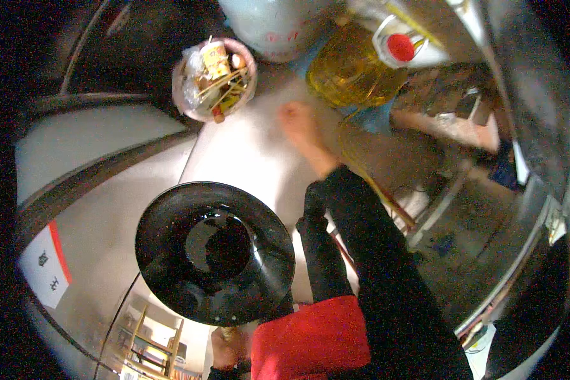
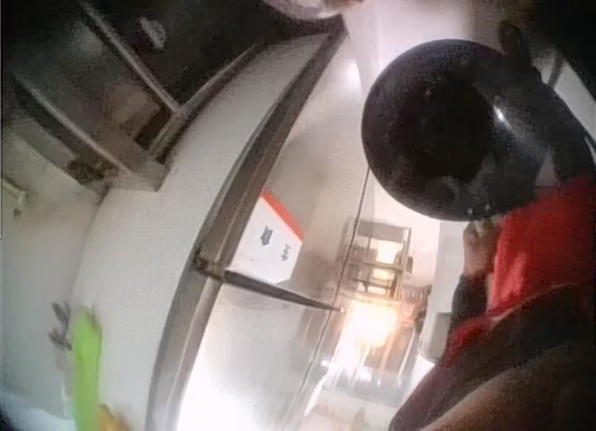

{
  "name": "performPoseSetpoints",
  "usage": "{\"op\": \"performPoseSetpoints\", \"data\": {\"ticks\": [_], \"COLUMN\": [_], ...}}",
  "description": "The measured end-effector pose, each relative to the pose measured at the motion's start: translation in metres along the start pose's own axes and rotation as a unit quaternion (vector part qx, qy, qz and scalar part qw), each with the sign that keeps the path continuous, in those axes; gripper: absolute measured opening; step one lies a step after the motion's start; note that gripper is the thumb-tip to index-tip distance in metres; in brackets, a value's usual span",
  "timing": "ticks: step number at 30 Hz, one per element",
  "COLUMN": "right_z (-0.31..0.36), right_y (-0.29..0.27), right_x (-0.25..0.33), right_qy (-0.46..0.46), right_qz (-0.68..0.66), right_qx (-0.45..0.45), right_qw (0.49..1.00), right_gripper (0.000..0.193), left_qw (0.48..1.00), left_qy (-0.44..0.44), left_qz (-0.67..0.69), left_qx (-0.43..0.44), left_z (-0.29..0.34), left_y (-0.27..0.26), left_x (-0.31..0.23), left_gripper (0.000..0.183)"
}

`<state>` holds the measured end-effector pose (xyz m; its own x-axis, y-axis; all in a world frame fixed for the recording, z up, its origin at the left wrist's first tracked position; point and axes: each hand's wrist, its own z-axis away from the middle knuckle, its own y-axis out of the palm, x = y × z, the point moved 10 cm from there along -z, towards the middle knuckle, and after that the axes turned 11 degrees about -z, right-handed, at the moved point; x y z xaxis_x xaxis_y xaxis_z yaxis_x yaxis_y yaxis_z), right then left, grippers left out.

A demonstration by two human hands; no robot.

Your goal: The person retrieves a yellow food item from the refrigerator, washes it in a pot under running water, then pours oil into a wok and places it on a burner. They wash a green vegetable and begin slicing it on a cutting board.

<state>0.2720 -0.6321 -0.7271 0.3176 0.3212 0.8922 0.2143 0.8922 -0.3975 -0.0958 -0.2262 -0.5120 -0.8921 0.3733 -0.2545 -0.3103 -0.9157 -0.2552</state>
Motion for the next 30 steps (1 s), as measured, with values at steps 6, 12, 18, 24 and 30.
{"op": "performPoseSetpoints", "data": {"ticks": [6, 12, 18, 24, 30], "right_z": [-0.077, -0.14, -0.145, -0.15, -0.125], "right_y": [-0.25, -0.253, -0.24, -0.245, -0.218], "right_x": [0.096, 0.074, 0.068, 0.05, 0.09], "right_qy": [0.038, 0.117, 0.024, 0.142, -0.041], "right_qz": [0.317, 0.422, 0.466, 0.417, 0.529], "right_qx": [-0.275, -0.117, -0.023, -0.037, 0.02], "right_qw": [0.907, 0.891, 0.884, 0.897, 0.848], "right_gripper": [0.057, 0.059, 0.054, 0.062, 0.058], "left_qw": [0.999, 0.997, 0.997, 0.999, 0.996], "left_qy": [0.033, 0.033, 0.06, 0.017, 0.036], "left_qz": [0.026, -0.076, -0.035, 0.006, 0.068], "left_qx": [0.022, 0.012, 0.023, 0.045, 0.054], "left_z": [-0.011, -0.012, -0.009, -0.003, -0.004], "left_y": [0.019, 0.021, 0.022, 0.016, 0.014], "left_x": [-0.038, -0.049, -0.056, -0.043, -0.042], "left_gripper": [0.007, 0.012, 0.014, 0.013, 0.009]}}
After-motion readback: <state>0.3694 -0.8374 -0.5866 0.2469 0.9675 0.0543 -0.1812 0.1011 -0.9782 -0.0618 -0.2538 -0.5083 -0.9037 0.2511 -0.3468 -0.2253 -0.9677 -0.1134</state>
